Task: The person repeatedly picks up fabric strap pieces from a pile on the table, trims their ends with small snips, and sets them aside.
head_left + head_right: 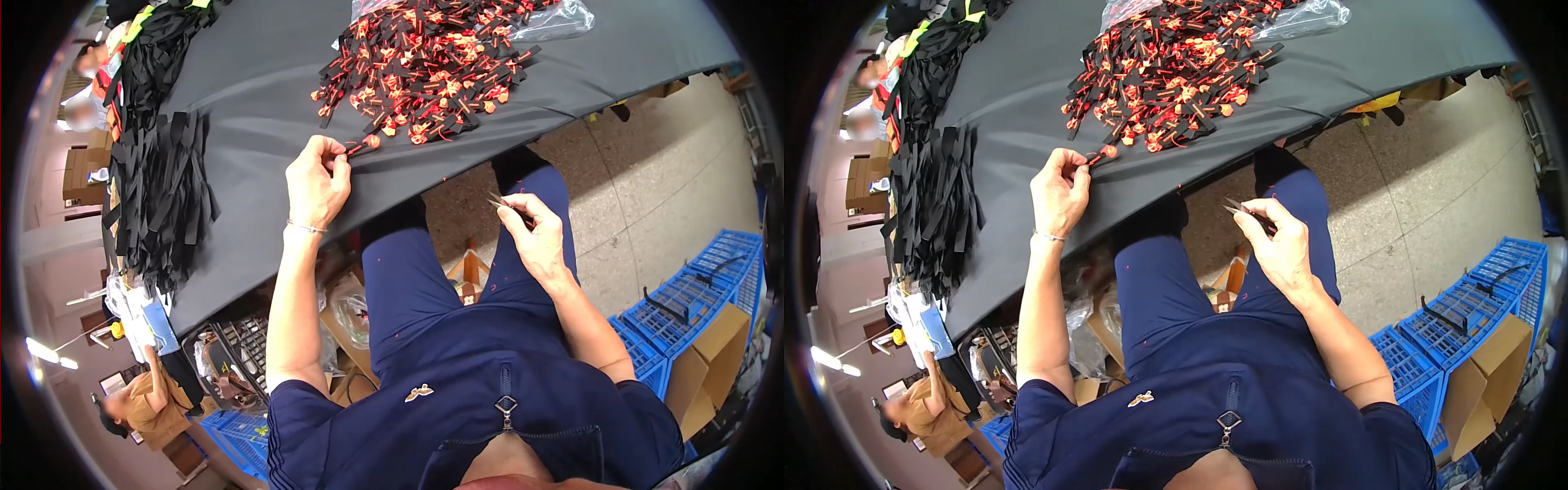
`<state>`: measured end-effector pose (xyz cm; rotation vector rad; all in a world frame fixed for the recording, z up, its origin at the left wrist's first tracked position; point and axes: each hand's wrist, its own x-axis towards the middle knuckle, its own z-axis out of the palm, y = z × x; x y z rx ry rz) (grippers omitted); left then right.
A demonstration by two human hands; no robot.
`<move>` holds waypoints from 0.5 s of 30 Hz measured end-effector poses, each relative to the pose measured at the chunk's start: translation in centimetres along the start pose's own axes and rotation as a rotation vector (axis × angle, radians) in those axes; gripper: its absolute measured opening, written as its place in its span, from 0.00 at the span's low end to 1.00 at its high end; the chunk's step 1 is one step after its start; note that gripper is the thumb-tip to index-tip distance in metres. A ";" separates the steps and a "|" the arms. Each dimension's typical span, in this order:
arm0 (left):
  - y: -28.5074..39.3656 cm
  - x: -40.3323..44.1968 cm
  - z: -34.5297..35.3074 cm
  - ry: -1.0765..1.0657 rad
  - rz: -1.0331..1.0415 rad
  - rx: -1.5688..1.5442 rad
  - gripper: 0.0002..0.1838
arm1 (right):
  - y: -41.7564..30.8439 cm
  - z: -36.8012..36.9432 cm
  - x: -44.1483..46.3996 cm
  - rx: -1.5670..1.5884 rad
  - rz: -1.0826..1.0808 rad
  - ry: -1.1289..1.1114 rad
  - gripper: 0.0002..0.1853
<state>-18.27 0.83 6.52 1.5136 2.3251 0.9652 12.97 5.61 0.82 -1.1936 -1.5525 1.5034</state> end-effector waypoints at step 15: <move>5.1 -5.2 1.2 -0.283 -0.645 -0.976 0.06 | -4.6 1.6 0.7 -0.127 -0.282 -0.003 0.10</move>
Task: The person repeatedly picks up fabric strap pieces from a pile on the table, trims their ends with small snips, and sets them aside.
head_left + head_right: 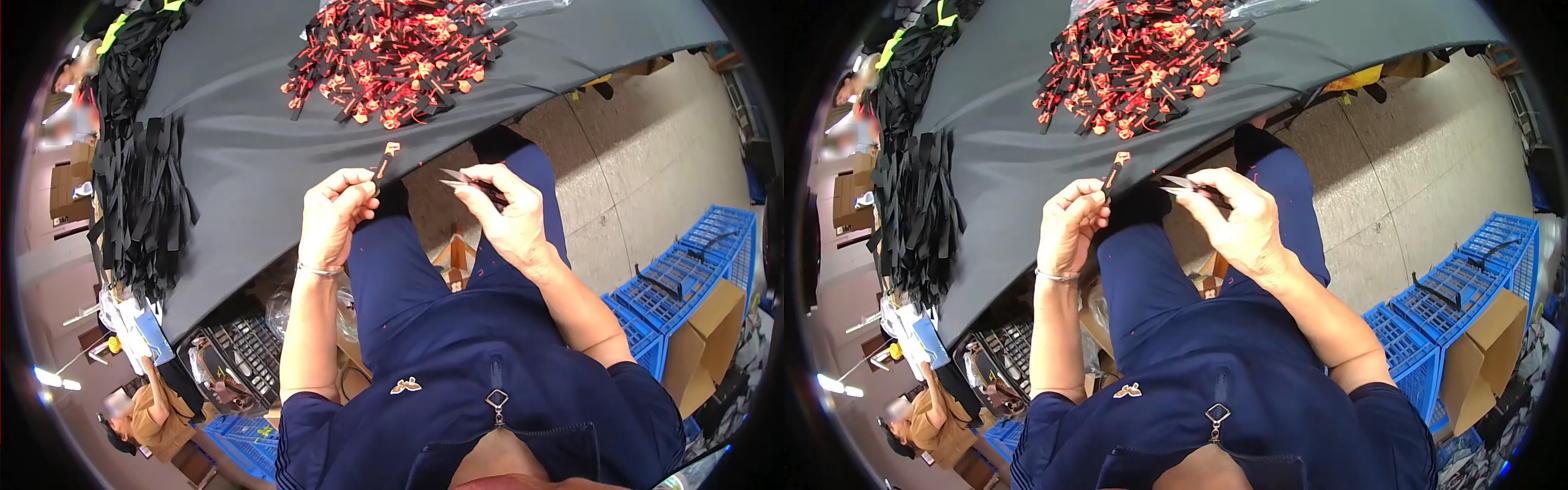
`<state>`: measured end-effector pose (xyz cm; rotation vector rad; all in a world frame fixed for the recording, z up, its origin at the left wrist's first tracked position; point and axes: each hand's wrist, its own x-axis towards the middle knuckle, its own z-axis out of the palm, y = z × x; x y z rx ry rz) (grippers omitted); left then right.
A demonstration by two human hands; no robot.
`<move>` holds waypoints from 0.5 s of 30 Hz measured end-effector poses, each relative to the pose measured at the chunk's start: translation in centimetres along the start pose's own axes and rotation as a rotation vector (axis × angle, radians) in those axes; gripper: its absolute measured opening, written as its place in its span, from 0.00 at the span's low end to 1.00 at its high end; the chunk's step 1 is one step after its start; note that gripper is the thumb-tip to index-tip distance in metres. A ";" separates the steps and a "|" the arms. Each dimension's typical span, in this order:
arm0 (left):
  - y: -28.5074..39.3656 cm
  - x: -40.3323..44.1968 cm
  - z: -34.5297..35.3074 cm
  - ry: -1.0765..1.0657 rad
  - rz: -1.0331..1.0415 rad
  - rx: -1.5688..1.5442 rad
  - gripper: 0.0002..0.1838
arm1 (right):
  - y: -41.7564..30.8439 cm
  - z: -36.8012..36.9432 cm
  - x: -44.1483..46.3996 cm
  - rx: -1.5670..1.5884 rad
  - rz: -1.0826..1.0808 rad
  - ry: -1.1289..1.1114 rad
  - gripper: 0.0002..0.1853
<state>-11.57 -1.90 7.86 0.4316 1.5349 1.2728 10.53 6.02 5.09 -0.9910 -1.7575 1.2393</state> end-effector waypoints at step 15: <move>-2.4 -1.3 4.6 -0.158 -0.107 -0.253 0.07 | 0.3 -0.2 0.4 -0.367 -0.353 0.025 0.10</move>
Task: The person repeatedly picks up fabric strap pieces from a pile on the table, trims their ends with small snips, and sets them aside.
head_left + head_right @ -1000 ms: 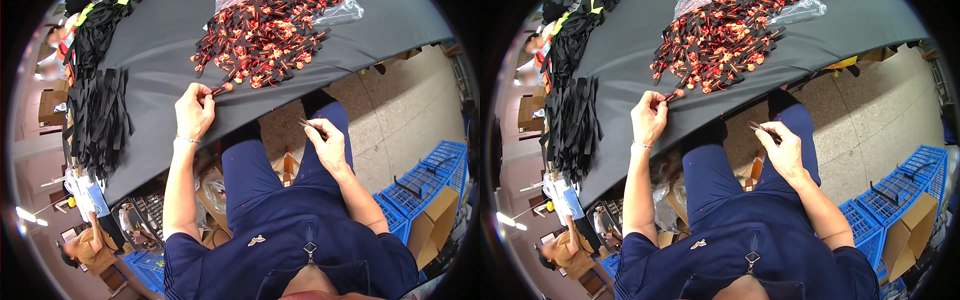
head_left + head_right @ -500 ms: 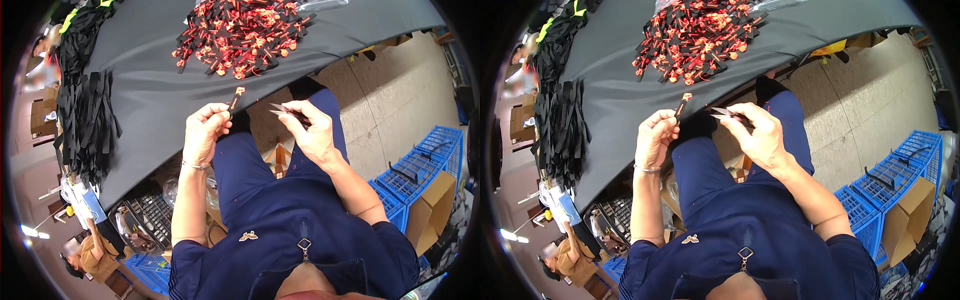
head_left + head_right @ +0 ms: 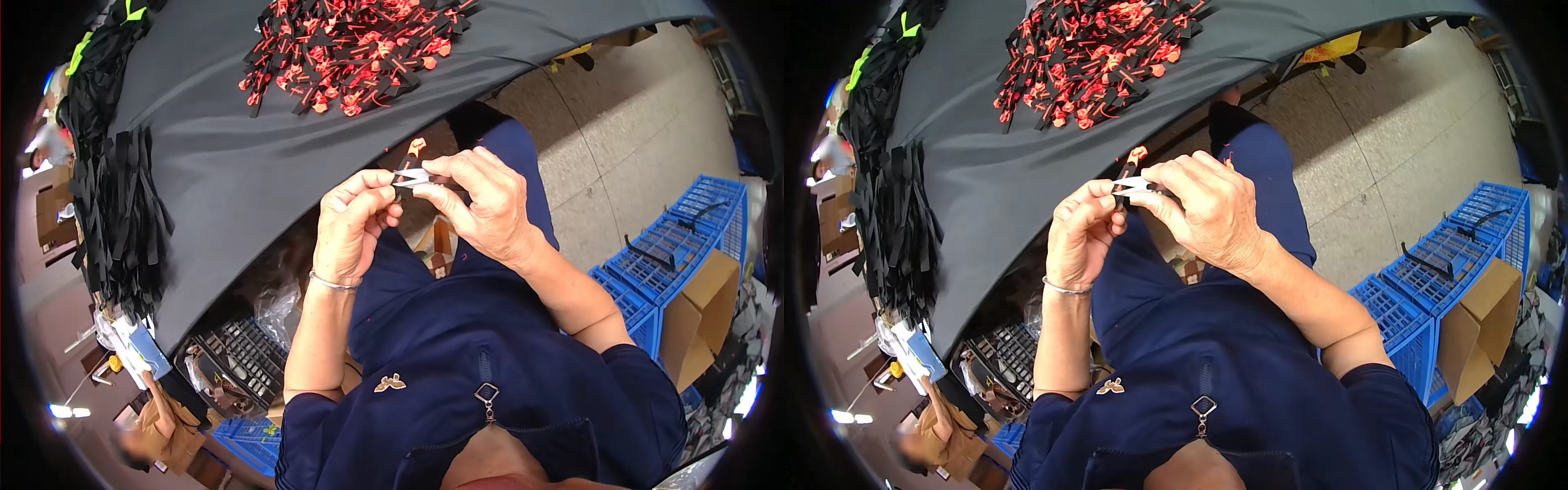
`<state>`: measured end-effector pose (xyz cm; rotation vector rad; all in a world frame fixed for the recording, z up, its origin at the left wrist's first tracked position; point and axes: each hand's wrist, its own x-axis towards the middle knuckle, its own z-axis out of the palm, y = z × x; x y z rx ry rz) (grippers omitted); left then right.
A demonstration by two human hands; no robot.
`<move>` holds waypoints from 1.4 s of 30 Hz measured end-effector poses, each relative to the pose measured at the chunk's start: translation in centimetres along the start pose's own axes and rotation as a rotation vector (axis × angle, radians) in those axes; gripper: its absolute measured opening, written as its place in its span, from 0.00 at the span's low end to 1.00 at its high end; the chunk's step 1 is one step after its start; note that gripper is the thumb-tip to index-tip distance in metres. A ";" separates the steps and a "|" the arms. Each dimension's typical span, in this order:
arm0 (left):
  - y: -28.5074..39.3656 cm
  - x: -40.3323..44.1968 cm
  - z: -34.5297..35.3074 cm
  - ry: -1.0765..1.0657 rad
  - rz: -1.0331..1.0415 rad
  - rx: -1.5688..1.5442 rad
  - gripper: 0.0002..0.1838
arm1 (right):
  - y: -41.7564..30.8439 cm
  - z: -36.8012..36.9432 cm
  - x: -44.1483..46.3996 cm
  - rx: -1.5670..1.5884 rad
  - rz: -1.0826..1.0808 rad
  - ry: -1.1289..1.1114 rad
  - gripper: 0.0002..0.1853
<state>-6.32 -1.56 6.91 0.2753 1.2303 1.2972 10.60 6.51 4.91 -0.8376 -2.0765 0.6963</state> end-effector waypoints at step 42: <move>-0.5 2.4 0.7 -0.084 -0.085 0.210 0.06 | 2.8 -1.7 -0.6 0.201 0.209 -0.115 0.09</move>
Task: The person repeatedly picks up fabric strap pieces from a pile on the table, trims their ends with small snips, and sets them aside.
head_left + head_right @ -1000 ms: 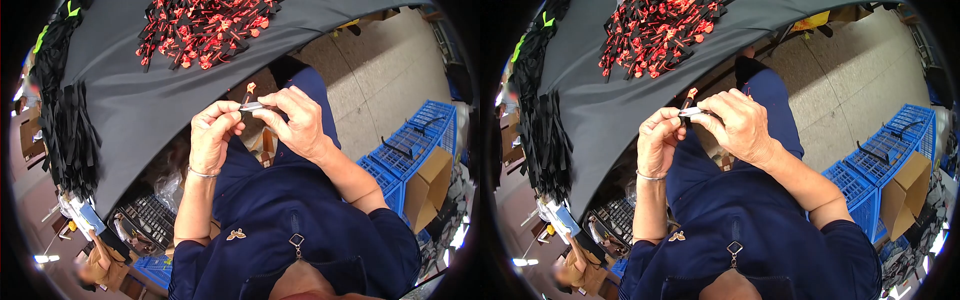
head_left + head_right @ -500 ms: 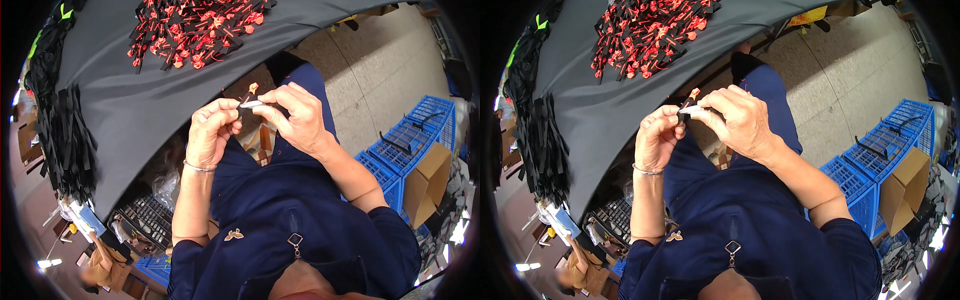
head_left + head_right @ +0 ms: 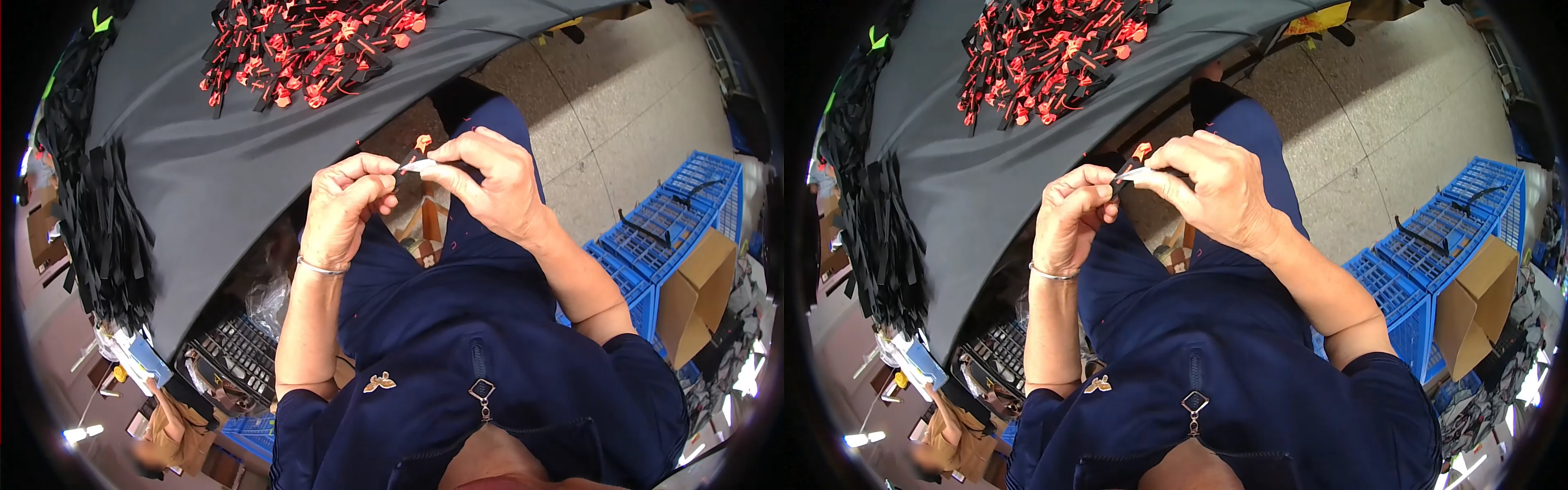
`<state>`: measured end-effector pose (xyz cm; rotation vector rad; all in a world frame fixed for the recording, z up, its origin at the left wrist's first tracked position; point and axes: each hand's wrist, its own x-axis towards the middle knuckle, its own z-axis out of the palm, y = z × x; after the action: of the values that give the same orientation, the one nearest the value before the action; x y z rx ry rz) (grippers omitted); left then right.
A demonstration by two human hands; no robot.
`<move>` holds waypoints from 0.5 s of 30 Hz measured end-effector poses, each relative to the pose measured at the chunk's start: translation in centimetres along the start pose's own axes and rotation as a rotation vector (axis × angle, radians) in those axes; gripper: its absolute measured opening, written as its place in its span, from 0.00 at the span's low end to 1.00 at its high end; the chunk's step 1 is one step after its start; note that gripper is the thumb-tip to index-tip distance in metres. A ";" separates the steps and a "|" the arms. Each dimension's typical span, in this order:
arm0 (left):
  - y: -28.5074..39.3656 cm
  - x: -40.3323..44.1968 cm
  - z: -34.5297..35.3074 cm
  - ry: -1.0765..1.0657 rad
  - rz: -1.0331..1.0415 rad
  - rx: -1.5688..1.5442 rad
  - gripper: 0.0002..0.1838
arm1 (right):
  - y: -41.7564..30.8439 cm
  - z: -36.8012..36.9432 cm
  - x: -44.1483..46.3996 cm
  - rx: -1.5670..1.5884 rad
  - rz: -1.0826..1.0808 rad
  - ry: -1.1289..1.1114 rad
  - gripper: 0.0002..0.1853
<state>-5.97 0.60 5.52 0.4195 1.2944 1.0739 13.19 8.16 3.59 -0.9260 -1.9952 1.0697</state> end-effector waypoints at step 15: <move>-4.0 -3.2 4.3 0.290 0.628 0.450 0.09 | -0.7 0.2 -0.8 0.661 0.422 -0.146 0.05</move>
<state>-0.16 -2.72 5.47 1.0935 1.7261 1.3923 13.27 7.11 3.97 -0.9252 -1.4015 1.9239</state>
